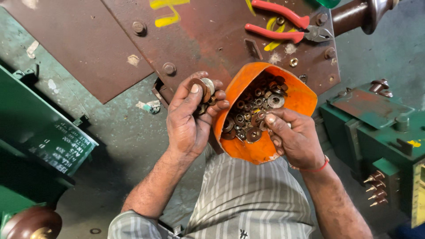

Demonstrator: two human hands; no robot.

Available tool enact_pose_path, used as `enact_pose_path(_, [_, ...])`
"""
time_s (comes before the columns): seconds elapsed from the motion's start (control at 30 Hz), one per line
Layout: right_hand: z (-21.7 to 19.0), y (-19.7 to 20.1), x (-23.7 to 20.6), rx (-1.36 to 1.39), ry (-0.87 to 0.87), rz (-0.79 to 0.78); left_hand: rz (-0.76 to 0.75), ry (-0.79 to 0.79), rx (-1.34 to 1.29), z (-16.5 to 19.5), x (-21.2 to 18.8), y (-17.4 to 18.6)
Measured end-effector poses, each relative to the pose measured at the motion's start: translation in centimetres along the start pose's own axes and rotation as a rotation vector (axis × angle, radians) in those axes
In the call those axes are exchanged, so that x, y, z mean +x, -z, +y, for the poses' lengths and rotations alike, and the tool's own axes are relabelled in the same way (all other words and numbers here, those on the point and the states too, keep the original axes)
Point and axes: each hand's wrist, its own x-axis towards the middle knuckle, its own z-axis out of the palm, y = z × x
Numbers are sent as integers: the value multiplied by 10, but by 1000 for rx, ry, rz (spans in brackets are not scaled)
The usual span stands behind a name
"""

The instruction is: The person uses pliers to cut a wire on a yellow electrical component, then moves to a workbench and sorts through a container of nuts and washers by hand, picking up and examining individual pieces.

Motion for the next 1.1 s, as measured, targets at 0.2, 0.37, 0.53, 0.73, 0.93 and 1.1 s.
enact_pose_path(0.2, [-6,3,-39,-1058,680,191,5,28,38,-5,-3,-3])
enact_pose_path(0.37, [-15,8,-51,-1275,573,118,19,46,15,-4,-1,-1])
enact_pose_path(0.53, [-8,8,-29,-1545,691,183,12,57,30,-3,0,-1])
enact_pose_path(0.73, [-1,0,11,-1855,566,-14,-7,-17,62,-3,-12,-10])
enact_pose_path(0.93, [7,-18,-16,-1390,596,-208,-99,-24,9,-11,-31,-15])
enact_pose_path(1.1, [2,-1,-24,-1571,650,-84,-119,7,-12,-20,-33,-14])
